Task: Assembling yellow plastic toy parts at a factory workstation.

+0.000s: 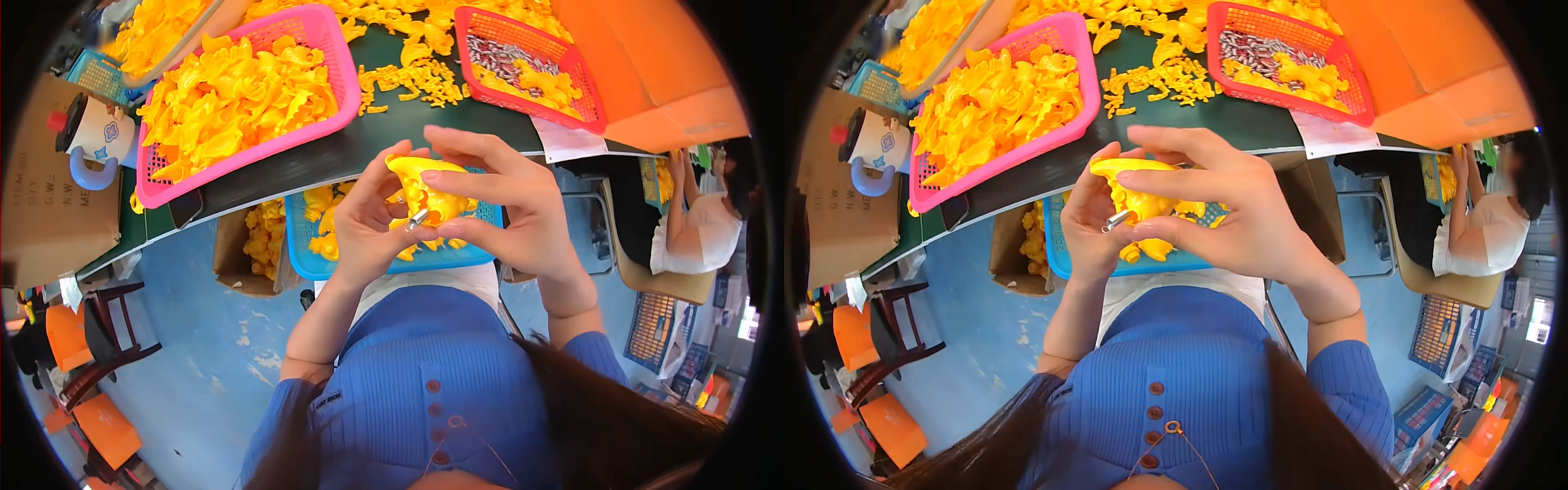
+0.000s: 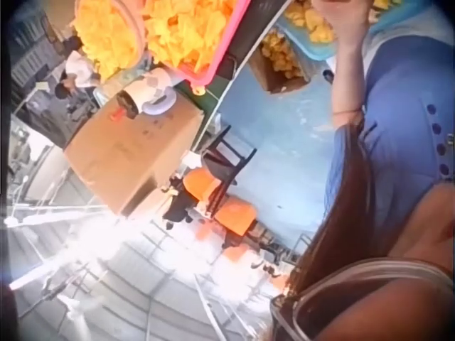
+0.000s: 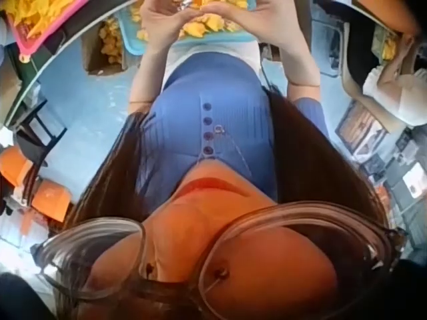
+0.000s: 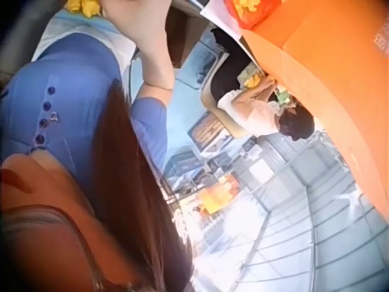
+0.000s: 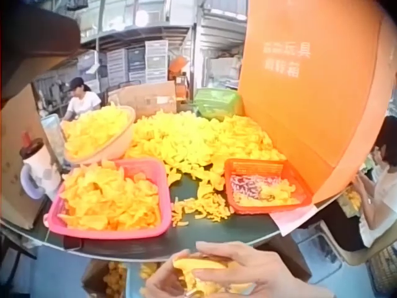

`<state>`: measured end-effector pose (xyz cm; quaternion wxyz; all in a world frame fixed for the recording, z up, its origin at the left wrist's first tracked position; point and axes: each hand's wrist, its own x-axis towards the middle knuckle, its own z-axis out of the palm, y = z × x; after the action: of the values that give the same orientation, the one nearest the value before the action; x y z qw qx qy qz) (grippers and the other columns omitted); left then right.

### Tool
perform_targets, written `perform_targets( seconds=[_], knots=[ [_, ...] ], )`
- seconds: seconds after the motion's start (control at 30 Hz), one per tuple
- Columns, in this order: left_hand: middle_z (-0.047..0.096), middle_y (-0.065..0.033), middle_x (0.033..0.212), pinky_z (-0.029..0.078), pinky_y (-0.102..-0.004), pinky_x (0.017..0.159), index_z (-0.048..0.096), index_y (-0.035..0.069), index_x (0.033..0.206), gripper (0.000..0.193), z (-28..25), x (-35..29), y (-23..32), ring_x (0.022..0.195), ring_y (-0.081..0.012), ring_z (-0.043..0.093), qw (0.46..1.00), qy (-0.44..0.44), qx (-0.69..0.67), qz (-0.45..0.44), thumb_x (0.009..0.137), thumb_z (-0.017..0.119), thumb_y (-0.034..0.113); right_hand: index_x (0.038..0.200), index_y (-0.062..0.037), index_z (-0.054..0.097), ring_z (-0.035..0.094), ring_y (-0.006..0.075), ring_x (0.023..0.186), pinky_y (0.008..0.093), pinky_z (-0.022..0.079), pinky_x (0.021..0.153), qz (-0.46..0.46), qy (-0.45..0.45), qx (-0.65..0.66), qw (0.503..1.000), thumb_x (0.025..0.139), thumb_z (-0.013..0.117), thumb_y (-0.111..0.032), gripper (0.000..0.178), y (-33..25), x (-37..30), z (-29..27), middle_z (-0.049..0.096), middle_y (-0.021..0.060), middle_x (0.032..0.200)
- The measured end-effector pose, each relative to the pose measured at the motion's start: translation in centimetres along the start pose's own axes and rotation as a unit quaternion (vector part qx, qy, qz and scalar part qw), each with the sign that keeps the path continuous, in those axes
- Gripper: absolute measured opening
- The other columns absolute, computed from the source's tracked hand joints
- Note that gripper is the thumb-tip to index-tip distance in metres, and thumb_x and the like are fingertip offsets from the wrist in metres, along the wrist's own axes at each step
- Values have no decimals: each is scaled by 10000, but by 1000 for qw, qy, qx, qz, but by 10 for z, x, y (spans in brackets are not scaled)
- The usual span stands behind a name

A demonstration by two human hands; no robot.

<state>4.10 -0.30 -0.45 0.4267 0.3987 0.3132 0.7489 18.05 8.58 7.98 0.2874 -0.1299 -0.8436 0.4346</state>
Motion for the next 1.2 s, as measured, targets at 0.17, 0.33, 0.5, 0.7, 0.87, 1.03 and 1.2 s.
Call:
perform_targets(
  seconds=[0.17, 0.33, 0.5, 0.7, 0.87, 1.03, 1.2],
  knots=[
    [458, -112, 1224, 521, -338, 851, 335, -39, 1319, 788, -15, 4, 1, 1116, -211, 505, 999, 8, 33, 30, 648, 748, -39, 1027, -42, 661, 569, 251, 1015, 321, 449, 879, 26, -52, 35, 998, 637, 743, -93, 403, 13, 15, 3, 571, 163, 1150],
    [434, -100, 1230, 523, -332, 849, 344, -44, 1314, 768, -22, 7, -1, 1118, -205, 498, 999, 10, 26, 39, 655, 738, -50, 998, -40, 670, 558, 254, 1025, 329, 439, 888, 46, 10, 107, 993, 638, 744, -74, 369, 21, 22, 12, 583, 174, 1114],
    [418, -104, 1245, 521, -328, 852, 336, -44, 1320, 767, -23, 7, -1, 1117, -203, 497, 998, 10, 55, 28, 663, 732, -49, 999, -41, 670, 558, 252, 1028, 328, 441, 889, 50, 4, 106, 993, 640, 741, -59, 366, 22, 21, 15, 582, 168, 1114],
    [393, -122, 1280, 517, -331, 861, 336, -45, 1322, 739, -20, 6, -3, 1125, -208, 490, 999, 23, 44, 23, 691, 720, -31, 1014, -64, 670, 575, 218, 996, 305, 467, 854, 54, 9, 106, 993, 652, 735, -34, 369, 22, 18, 17, 581, 133, 1112],
    [366, -142, 1317, 512, -336, 869, 346, -52, 1314, 694, -21, 5, -6, 1143, -220, 480, 998, 16, 45, 44, 720, 702, -12, 1029, -85, 668, 590, 185, 962, 285, 491, 815, 64, 9, 88, 994, 665, 738, -24, 376, 20, 16, 17, 579, 103, 1105],
    [353, -151, 1331, 508, -340, 877, 347, -50, 1315, 687, -21, 3, -6, 1143, -231, 481, 999, 17, 32, 32, 725, 698, -11, 985, -38, 678, 564, 239, 1013, 321, 451, 882, 71, 18, 113, 991, 625, 735, -26, 365, 18, 15, 19, 585, 151, 1099],
    [352, -154, 1333, 507, -341, 880, 358, -44, 1312, 677, -22, 4, -5, 1143, -231, 482, 998, 11, 42, 41, 724, 694, -20, 1023, -82, 671, 586, 186, 960, 282, 489, 815, 45, 10, 96, 994, 665, 739, -25, 369, 23, 15, 19, 572, 103, 1107]
  ],
)
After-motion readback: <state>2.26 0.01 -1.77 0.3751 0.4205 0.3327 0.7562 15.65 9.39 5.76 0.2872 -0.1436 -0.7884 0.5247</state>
